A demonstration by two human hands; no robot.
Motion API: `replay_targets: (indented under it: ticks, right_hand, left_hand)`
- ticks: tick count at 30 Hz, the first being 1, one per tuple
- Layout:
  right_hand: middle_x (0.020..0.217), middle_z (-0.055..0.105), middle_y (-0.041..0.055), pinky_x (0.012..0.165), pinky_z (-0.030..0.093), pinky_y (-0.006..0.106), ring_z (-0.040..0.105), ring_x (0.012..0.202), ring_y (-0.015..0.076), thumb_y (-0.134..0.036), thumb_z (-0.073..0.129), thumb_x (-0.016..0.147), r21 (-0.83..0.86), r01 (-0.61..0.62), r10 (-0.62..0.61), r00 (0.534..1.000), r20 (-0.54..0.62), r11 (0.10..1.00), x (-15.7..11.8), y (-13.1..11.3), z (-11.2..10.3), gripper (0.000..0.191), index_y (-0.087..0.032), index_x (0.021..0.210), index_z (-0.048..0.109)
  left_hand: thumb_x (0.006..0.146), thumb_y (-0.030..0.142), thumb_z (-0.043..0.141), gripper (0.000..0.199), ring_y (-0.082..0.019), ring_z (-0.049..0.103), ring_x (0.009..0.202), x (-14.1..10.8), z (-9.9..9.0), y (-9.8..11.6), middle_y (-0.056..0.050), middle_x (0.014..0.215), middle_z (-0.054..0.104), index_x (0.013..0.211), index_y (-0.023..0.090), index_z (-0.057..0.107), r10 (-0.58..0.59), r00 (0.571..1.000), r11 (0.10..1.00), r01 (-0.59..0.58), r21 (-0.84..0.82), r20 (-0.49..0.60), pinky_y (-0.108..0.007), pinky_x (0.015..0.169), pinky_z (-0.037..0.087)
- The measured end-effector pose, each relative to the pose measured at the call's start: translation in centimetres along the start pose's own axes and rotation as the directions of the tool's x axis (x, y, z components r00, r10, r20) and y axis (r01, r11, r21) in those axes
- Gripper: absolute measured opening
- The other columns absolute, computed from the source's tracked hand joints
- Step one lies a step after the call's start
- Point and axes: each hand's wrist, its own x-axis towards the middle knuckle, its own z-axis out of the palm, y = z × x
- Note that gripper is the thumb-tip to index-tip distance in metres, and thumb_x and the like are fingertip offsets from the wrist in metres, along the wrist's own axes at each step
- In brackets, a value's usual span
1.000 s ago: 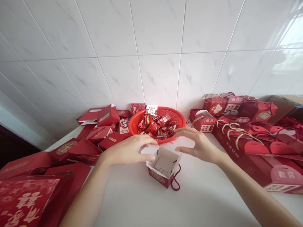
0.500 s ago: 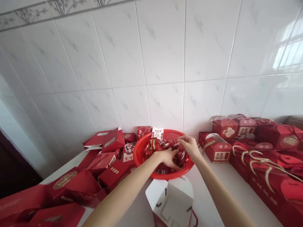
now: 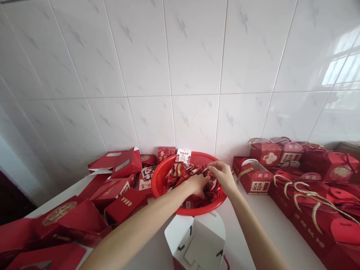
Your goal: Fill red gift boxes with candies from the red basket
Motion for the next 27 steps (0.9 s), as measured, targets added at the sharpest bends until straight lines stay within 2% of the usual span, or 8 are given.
replay_targets:
  ticks: [4,8,16,20,24,27]
  right_hand:
    - [0.078,0.073,0.0058,0.073,0.055,0.035,0.068,0.074,0.0219,-0.034,0.064,0.067,-0.005,0.001,-0.001,1.0,-0.025,1.0,0.3,0.2,0.0,0.019,-0.018,0.077,0.07]
    - [0.075,0.073,0.0054,0.072,0.055,0.035,0.067,0.073,0.0215,-0.033,0.064,0.067,-0.007,-0.001,0.001,1.0,-0.025,1.0,0.4,0.3,-0.1,0.018,-0.018,0.076,0.07]
    - [0.081,0.074,0.0057,0.074,0.054,0.034,0.068,0.08,0.0225,-0.034,0.062,0.067,-0.041,0.014,-0.015,1.0,-0.015,0.999,0.0,-0.1,-0.4,0.02,-0.019,0.077,0.069]
    - [0.08,0.074,0.0057,0.073,0.054,0.035,0.068,0.08,0.0235,-0.033,0.062,0.066,-0.059,0.019,-0.019,1.0,0.004,0.998,0.0,-0.3,-0.4,0.018,-0.019,0.075,0.069]
    - [0.081,0.074,0.0056,0.075,0.054,0.035,0.069,0.08,0.023,-0.033,0.062,0.066,-0.067,0.029,-0.028,1.0,0.007,0.997,0.0,-0.3,-0.3,0.017,-0.019,0.074,0.067]
    - [0.082,0.074,0.0057,0.076,0.053,0.035,0.068,0.081,0.0229,-0.033,0.061,0.066,-0.075,0.037,-0.037,0.999,0.002,0.996,-0.1,-0.3,-0.3,0.017,-0.019,0.075,0.067]
  left_hand:
    - [0.062,0.02,0.077,0.064,-0.04,0.067,0.103,0.0,-0.7,-0.9,-0.015,0.108,0.07,0.124,0.017,0.061,0.039,0.999,0.999,-0.039,-0.022,0.005,-0.042,0.082,0.053]
    - [0.062,0.019,0.077,0.044,-0.033,0.069,0.094,-0.2,-1.2,-1.4,-0.008,0.096,0.073,0.106,0.02,0.069,0.051,0.999,0.992,-0.052,-0.115,-0.016,-0.035,0.076,0.052]
    - [0.071,0.021,0.071,0.02,-0.023,0.068,0.089,-1.7,-2.6,-2.7,-0.003,0.095,0.074,0.091,0.019,0.074,-0.018,0.99,0.953,-0.025,-0.302,-0.14,-0.028,0.074,0.05]
    - [0.082,0.019,0.057,0.026,-0.022,0.067,0.103,-2.1,-2.8,-3.4,-0.003,0.106,0.075,0.101,0.019,0.074,-0.068,0.981,0.943,0.003,-0.332,-0.183,-0.027,0.086,0.049]
    - [0.078,0.016,0.057,0.032,-0.023,0.069,0.099,-2.1,-2.5,-3.5,-0.004,0.107,0.076,0.103,0.021,0.076,-0.083,0.993,0.954,0.054,-0.294,-0.085,-0.028,0.083,0.05]
    - [0.075,0.017,0.062,0.039,-0.023,0.068,0.105,-2.2,-2.3,-2.9,-0.005,0.119,0.073,0.112,0.024,0.074,-0.066,0.998,0.967,0.059,-0.248,-0.02,-0.028,0.086,0.05]
